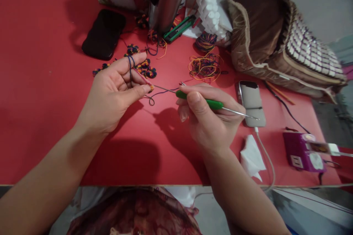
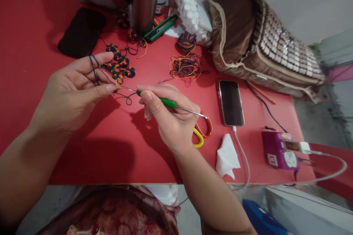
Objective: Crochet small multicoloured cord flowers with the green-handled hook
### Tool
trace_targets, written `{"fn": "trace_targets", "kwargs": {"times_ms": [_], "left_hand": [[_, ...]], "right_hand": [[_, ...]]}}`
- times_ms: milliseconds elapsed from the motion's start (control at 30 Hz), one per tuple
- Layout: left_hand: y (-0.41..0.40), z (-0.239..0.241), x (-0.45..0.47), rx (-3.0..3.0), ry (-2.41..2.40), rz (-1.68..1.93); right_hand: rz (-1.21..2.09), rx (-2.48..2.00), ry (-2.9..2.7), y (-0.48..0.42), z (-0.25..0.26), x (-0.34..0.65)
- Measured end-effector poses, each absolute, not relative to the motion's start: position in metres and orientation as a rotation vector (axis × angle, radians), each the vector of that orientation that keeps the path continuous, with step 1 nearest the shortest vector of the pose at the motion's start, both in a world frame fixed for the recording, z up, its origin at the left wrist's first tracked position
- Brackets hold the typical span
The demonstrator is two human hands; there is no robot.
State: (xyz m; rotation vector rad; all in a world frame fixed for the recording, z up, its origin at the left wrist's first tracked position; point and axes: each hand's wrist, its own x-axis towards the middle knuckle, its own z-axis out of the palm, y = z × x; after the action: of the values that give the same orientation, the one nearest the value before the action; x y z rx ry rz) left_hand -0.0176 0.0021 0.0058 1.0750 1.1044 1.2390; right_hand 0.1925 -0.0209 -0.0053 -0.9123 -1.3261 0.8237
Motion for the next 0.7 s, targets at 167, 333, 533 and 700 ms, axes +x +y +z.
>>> {"fn": "trace_targets", "kwargs": {"times_ms": [167, 333, 533, 700], "left_hand": [[0.0031, 0.0059, -0.0171, 1.039, 1.107, 1.245], [0.0024, 0.0067, -0.0161, 1.045, 1.114, 1.252], [0.0022, 0.0068, -0.0153, 1.057, 1.129, 1.248], [0.0018, 0.0069, -0.0166, 1.041, 1.135, 1.241]], "right_hand": [[0.842, -0.918, -1.320, -0.0210, -0.0054, 0.1922], [0.835, -0.932, -1.313, -0.0204, -0.0065, 0.1916], [0.822, -0.952, -1.314, -0.0209, -0.0075, 0.1916], [0.817, -0.940, -1.323, -0.0220, -0.0074, 0.1901]]}}
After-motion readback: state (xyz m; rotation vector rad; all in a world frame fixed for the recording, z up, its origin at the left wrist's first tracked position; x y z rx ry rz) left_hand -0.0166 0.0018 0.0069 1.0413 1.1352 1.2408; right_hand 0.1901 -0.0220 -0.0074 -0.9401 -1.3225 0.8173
